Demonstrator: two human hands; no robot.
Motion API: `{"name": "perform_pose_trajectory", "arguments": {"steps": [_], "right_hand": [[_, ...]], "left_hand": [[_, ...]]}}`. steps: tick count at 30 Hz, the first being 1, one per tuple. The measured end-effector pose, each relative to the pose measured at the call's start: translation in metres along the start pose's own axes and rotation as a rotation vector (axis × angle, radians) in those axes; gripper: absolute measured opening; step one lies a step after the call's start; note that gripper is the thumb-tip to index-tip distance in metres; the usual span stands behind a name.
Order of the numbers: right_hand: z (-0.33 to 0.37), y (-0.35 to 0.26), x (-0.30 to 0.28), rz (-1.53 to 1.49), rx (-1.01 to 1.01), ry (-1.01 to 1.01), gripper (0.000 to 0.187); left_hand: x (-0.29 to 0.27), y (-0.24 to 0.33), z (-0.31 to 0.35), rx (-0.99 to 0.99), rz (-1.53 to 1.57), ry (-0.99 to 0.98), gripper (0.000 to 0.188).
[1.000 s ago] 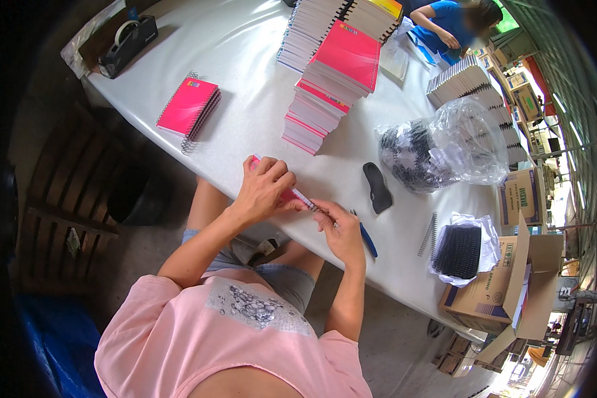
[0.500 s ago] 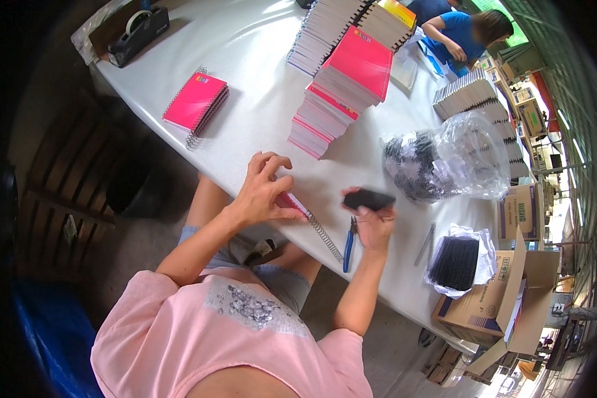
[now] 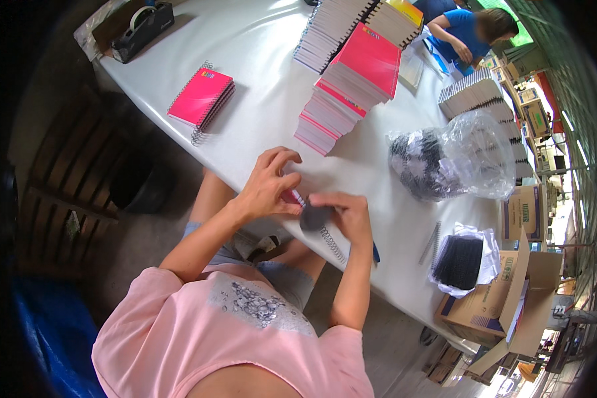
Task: The person packs notebooks into a cardboard box and then uses pliers to trim the metal spiral binding on several pink notebooks at a workstation.
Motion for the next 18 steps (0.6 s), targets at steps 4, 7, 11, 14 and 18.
{"name": "perform_pose_trajectory", "arguments": {"steps": [4, 7, 11, 14, 18], "right_hand": [[0.007, 0.017, -0.012, -0.257, 0.096, 0.213, 0.029], [-0.003, 0.008, 0.009, -0.184, 0.08, 0.134, 0.024], [-0.003, 0.0, 0.006, -0.149, 0.099, 0.198, 0.028], [-0.012, -0.019, 0.009, -0.018, -0.028, 0.088, 0.031], [-0.013, -0.002, 0.009, -0.172, 0.142, 0.221, 0.031]], "left_hand": [[-0.002, 0.0, -0.004, -0.01, 0.059, -0.016, 0.057], [-0.003, -0.012, -0.004, -0.036, 0.154, -0.045, 0.058], [0.01, -0.029, -0.002, -0.127, 0.428, 0.065, 0.066], [0.015, -0.033, -0.001, -0.126, 0.453, 0.002, 0.082], [0.017, -0.04, -0.002, -0.16, 0.516, 0.052, 0.107]]}}
Point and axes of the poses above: each hand's wrist, its own z-axis away from the middle knuckle, its own x-axis out of the palm, y = z × x, the point moved 3 cm from there along -z, towards the middle knuckle, and after that the axes turned 3 degrees about z, right-handed, at the moved point
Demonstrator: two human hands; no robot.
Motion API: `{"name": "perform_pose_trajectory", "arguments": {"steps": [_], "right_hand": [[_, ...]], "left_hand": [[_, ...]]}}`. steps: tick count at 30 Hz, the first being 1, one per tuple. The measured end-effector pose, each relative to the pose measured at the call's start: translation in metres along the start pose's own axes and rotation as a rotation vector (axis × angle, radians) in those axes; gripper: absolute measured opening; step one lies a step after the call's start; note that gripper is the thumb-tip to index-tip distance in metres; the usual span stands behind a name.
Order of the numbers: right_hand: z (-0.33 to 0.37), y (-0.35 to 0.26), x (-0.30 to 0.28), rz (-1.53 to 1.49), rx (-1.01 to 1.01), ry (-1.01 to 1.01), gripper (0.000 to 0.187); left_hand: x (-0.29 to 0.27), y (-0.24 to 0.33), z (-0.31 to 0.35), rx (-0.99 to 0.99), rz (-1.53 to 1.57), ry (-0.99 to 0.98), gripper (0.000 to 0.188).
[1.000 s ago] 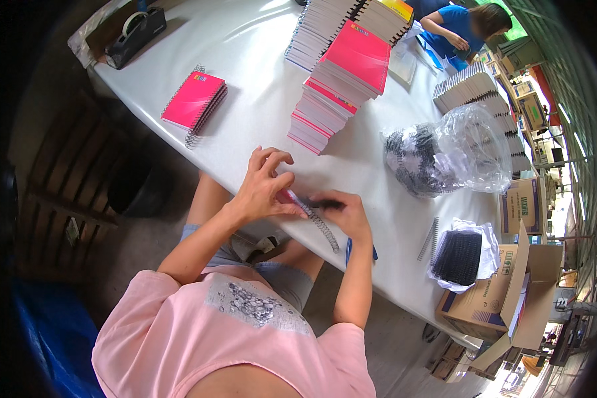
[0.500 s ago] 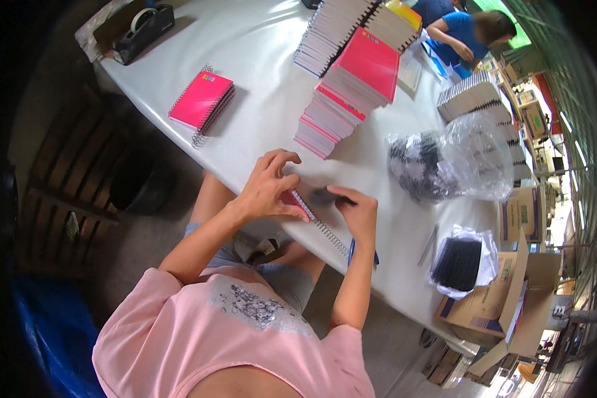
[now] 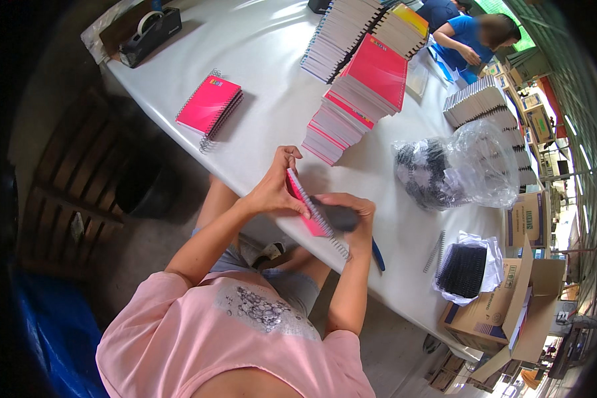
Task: The person packs notebooks into a cardboard box and then uses pliers to trim the metal spiral binding on several pink notebooks at a workstation.
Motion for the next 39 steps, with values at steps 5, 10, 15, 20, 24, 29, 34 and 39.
{"name": "perform_pose_trajectory", "arguments": {"steps": [5, 10, 15, 20, 24, 29, 34, 39], "right_hand": [[-0.01, -0.01, 0.011, 0.155, 0.015, -0.054, 0.031], [-0.025, -0.002, 0.017, 0.431, 0.085, 0.007, 0.028], [-0.015, -0.021, 0.031, 0.328, -0.065, -0.083, 0.026], [-0.011, -0.001, -0.015, 0.58, 0.009, 0.259, 0.028], [0.035, 0.04, -0.09, 0.991, 0.144, 0.529, 0.045], [0.118, 0.045, -0.042, 1.239, 0.312, 0.438, 0.059], [0.126, 0.047, -0.013, 1.377, 0.207, 0.502, 0.053], [0.089, -0.04, 0.037, 0.64, -0.091, 0.365, 0.035]], "left_hand": [[0.001, -0.007, 0.001, -0.061, 0.029, -0.027, 0.113], [0.004, -0.001, 0.002, -0.116, 0.094, -0.025, 0.112], [0.002, -0.003, 0.003, -0.137, 0.127, -0.095, 0.103], [0.0, -0.014, 0.005, -0.01, 0.008, -0.021, 0.084], [-0.001, -0.015, 0.009, -0.153, 0.456, 0.13, 0.045], [-0.007, 0.015, 0.014, -0.296, 0.533, 0.336, 0.046], [-0.008, 0.04, 0.014, -0.201, 0.175, 0.407, 0.08], [-0.011, 0.051, 0.014, -0.052, 0.132, 0.431, 0.083]]}}
Point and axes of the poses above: each hand's wrist, its own z-axis away from the middle knuckle, its own x-axis out of the palm, y = z × x, the point moved 3 cm from there along -z, towards the middle knuckle, and after that the axes turned 3 degrees about z, right-handed, at the moved point
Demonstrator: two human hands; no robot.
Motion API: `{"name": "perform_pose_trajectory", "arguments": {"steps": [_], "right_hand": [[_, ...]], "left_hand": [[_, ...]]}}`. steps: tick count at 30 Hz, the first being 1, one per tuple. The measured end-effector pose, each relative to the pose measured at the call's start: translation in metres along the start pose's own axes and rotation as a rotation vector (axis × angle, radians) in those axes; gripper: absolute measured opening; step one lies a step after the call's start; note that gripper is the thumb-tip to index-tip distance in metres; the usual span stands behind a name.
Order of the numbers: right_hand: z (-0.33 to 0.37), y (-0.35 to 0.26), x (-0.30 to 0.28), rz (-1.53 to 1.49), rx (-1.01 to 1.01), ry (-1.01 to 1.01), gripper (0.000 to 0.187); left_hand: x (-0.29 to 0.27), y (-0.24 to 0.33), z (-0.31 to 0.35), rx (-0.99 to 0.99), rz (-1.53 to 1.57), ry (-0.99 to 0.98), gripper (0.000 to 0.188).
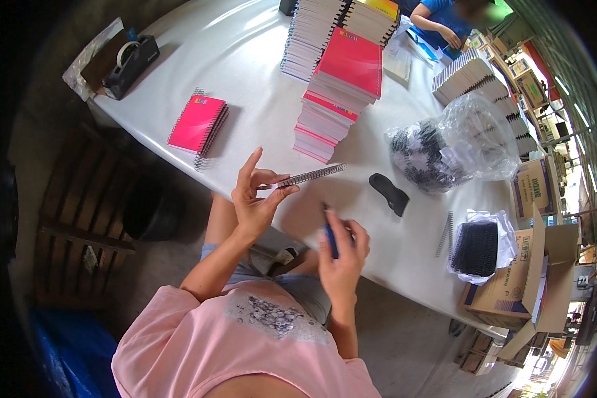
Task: The person packs notebooks into a cardboard box and then uses pliers to trim the metal spiral binding on several pink notebooks at a workstation.
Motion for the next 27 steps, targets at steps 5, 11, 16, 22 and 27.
{"name": "perform_pose_trajectory", "arguments": {"steps": [5, 11, 16, 22, 27], "right_hand": [[-0.02, -0.043, 0.011, 0.101, -0.163, 0.024, 0.032], [-0.022, -0.048, 0.017, 0.114, -0.189, -0.058, 0.033], [-0.013, -0.028, 0.031, -0.938, 0.389, -0.5, 0.04], [-0.006, -0.017, 0.046, -0.982, 0.42, -0.474, 0.037], [-0.004, 0.028, 0.022, 0.108, 0.117, -0.18, 0.039]], "left_hand": [[0.001, 0.01, -0.002, 0.108, -0.086, 0.016, 0.084], [-0.003, 0.005, 0.001, 0.035, 0.06, 0.03, 0.081], [-0.003, 0.005, 0.005, 0.173, -0.051, 0.005, 0.079], [0.0, 0.006, 0.0, 0.046, 0.188, 0.18, 0.069], [-0.03, -0.008, -0.005, -0.134, 0.182, 0.317, 0.046]]}}
Point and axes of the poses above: each hand's wrist, its own z-axis away from the middle knuckle, its own x-axis out of the palm, y = z × x, the point moved 3 cm from there along -z, towards the middle knuckle, and after that the axes turned 3 degrees about z, right-handed, at the moved point
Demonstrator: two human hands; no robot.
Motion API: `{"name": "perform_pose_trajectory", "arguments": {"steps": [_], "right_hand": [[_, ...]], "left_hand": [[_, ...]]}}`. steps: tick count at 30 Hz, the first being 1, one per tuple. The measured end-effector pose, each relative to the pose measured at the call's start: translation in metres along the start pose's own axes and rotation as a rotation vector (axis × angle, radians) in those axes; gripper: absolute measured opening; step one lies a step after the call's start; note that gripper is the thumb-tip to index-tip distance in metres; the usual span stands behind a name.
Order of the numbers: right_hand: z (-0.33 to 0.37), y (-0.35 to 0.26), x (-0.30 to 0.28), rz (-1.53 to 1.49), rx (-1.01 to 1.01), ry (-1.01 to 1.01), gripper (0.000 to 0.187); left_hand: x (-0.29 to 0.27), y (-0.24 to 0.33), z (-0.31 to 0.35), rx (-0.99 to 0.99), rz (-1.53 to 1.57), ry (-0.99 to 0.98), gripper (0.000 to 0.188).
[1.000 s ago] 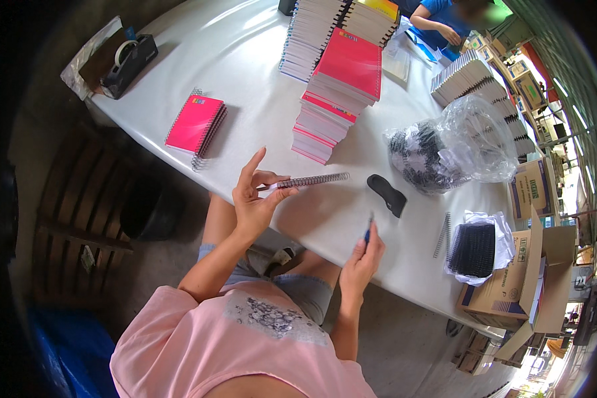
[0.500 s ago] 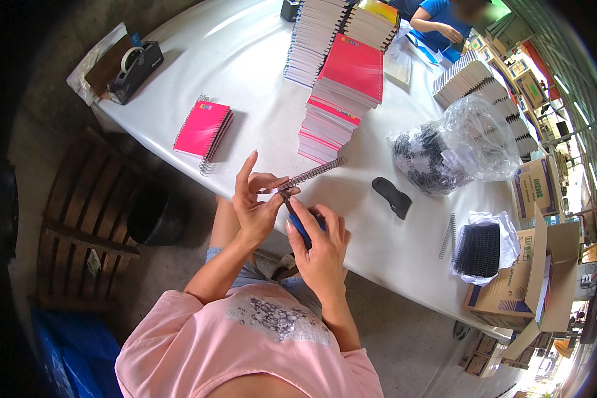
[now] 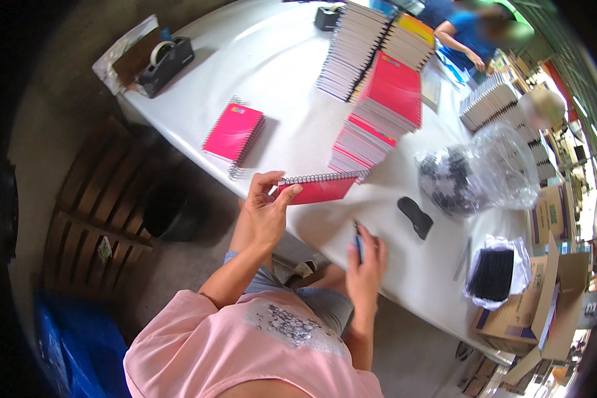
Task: The person packs notebooks into a cardboard box and then uses pliers to trim the metal spiral binding on several pink notebooks at a workstation.
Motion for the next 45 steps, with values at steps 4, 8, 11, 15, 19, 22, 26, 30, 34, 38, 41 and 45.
{"name": "perform_pose_trajectory", "arguments": {"steps": [4, 8, 11, 15, 19, 22, 26, 30, 34, 38, 41, 45], "right_hand": [[0.005, 0.042, 0.002, 0.606, 0.22, 0.112, 0.043], [-0.027, -0.008, 0.028, 0.309, -0.116, 0.138, 0.047], [-0.059, -0.059, 0.072, -0.436, -0.052, -0.078, 0.049], [-0.114, -0.128, 0.088, -1.207, 0.029, -0.191, 0.05], [-0.18, -0.163, 0.12, -0.881, -0.165, -0.315, 0.046], [-0.206, -0.181, 0.147, -0.521, -0.142, -0.348, 0.042], [-0.228, -0.157, 0.189, -0.183, -0.397, -0.185, 0.045], [-0.227, -0.152, 0.194, -0.288, -0.317, -0.313, 0.048], [-0.225, -0.151, 0.189, -0.422, -0.222, -0.395, 0.049], [-0.207, -0.162, 0.158, -0.353, -0.37, -0.217, 0.047], [-0.156, -0.199, 0.063, -0.189, -0.669, 0.162, 0.044], [-0.153, -0.144, -0.07, 0.093, -0.485, 0.898, 0.04]], "left_hand": [[-0.012, 0.012, -0.011, 0.027, -0.017, -0.012, 0.02], [-0.028, 0.022, -0.017, -0.07, 0.077, 0.058, 0.028], [-0.042, 0.037, -0.025, -0.039, 0.247, 0.134, 0.029], [-0.073, 0.059, -0.051, 0.147, -0.187, 0.107, 0.022], [-0.099, 0.081, -0.091, 0.25, -0.65, 0.156, 0.023], [-0.12, 0.07, -0.11, 0.283, -0.865, 0.125, 0.023], [-0.129, 0.04, -0.109, 0.204, -1.059, 0.093, 0.03], [-0.137, 0.035, -0.112, 0.112, -0.812, -0.036, 0.034], [-0.137, 0.031, -0.117, 0.172, -0.847, -0.094, 0.036], [-0.138, 0.032, -0.119, 0.166, -0.865, -0.109, 0.039], [-0.156, 0.041, -0.116, 0.174, -0.859, 0.066, 0.045], [-0.159, 0.056, -0.113, 0.172, -0.822, 0.242, 0.044]]}}
Point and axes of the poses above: each hand's wrist, its own z-axis away from the middle knuckle, its own x-axis out of the palm, y = z × x, the point moved 3 cm from there along -z, towards the middle knuckle, and after that the axes turned 3 degrees about z, right-handed, at the moved point
